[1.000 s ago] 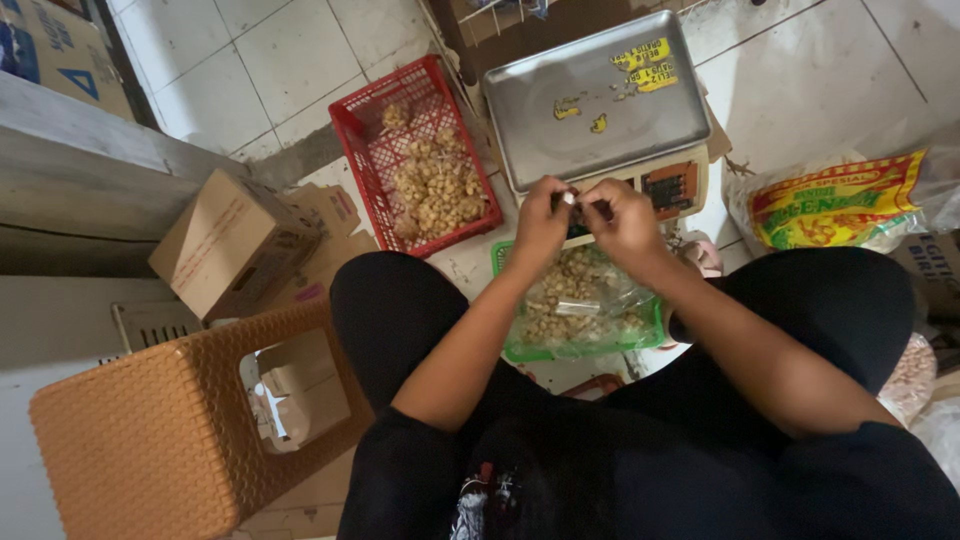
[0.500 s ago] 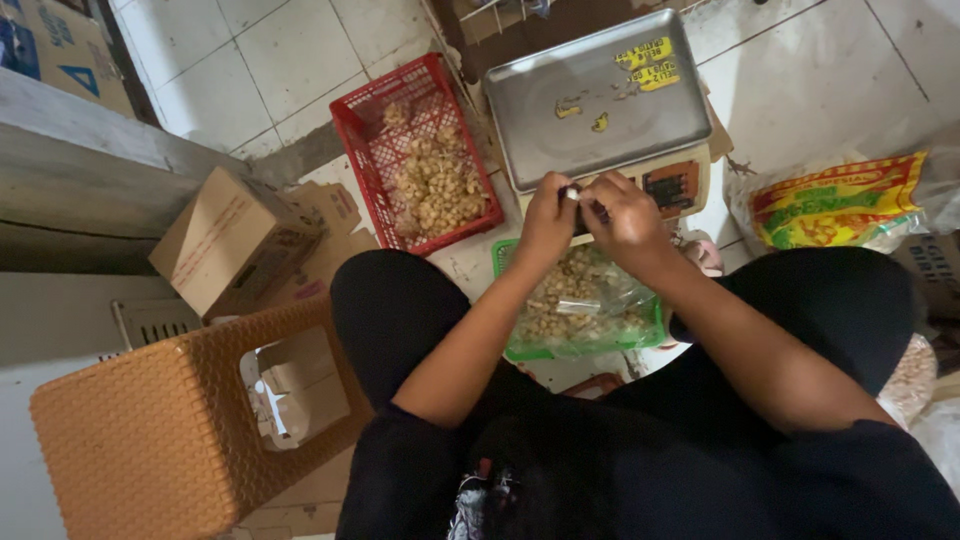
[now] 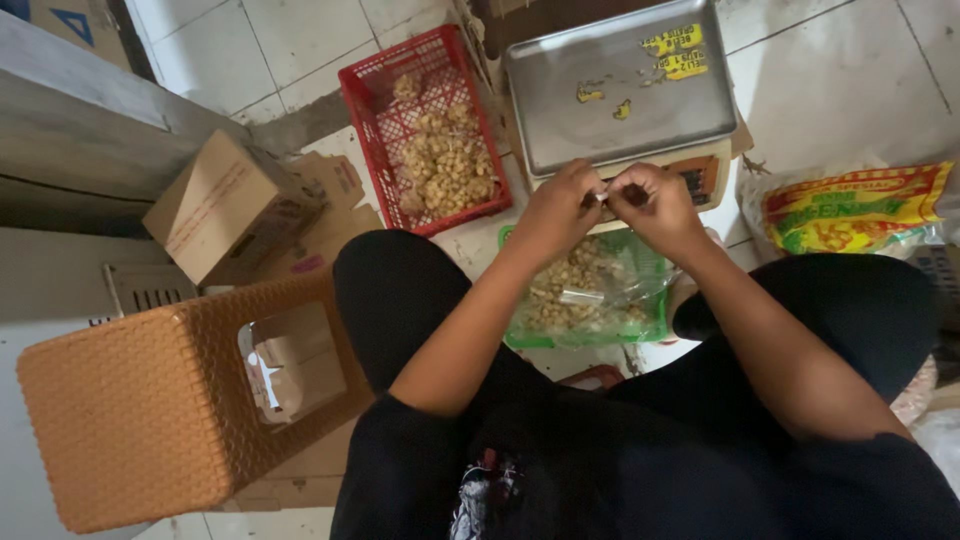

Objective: The person fills plastic bags with peanuts by hand, places them on a digital scale to check their weight, and adjusts the quantity of peanuts to reach a target weight.

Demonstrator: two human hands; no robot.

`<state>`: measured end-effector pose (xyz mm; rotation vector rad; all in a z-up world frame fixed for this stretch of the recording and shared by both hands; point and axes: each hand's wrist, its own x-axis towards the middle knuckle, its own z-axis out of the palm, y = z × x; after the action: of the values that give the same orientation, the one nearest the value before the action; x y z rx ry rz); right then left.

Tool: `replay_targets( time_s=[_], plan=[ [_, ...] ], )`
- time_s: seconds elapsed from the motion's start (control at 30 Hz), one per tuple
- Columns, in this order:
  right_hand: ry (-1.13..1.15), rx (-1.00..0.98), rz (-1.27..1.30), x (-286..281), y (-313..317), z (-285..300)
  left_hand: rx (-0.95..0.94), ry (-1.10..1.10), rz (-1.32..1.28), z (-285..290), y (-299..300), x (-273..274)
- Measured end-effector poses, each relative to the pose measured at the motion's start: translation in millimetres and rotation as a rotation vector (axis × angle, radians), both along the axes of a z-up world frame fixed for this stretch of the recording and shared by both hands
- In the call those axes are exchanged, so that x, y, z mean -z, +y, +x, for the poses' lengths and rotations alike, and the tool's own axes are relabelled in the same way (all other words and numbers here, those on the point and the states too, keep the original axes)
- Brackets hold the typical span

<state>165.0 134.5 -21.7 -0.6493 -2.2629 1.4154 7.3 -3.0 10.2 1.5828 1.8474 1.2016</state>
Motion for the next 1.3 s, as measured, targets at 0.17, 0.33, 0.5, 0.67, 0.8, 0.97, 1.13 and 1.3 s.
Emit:
replay_targets(
  time_s=[0.17, 0.33, 0.5, 0.67, 0.8, 0.97, 1.13, 1.3],
  plan=[
    [0.072, -0.031, -0.29, 0, -3, -3, 0.042, -0.265, 0.08, -8, 3, 31],
    [0.071, -0.007, 0.142, -11, -14, 0, -0.073, -0.592, -0.033, -8, 16, 77],
    [0.166, -0.016, 0.251, -18, -17, 3, -0.185, -1.115, -0.082, 4, 22, 93],
    [0.105, 0.065, -0.44, -16, -4, 0, -0.221, -0.906, -0.099, 7, 21, 83],
    [0.087, 0.027, -0.512, -21, 1, 7, -0.218, -0.705, -0.103, 4, 19, 70],
    [0.169, 0.009, -0.066, -26, -5, 4, -0.197, -0.546, -0.017, 9, 11, 58],
    [0.223, 0.039, 0.102, -30, -7, 0, -0.119, -0.467, 0.101, 8, 12, 47],
    [0.157, 0.09, -0.125, -28, -6, 1, -0.124, -0.369, 0.087, 8, 11, 36]
  ],
)
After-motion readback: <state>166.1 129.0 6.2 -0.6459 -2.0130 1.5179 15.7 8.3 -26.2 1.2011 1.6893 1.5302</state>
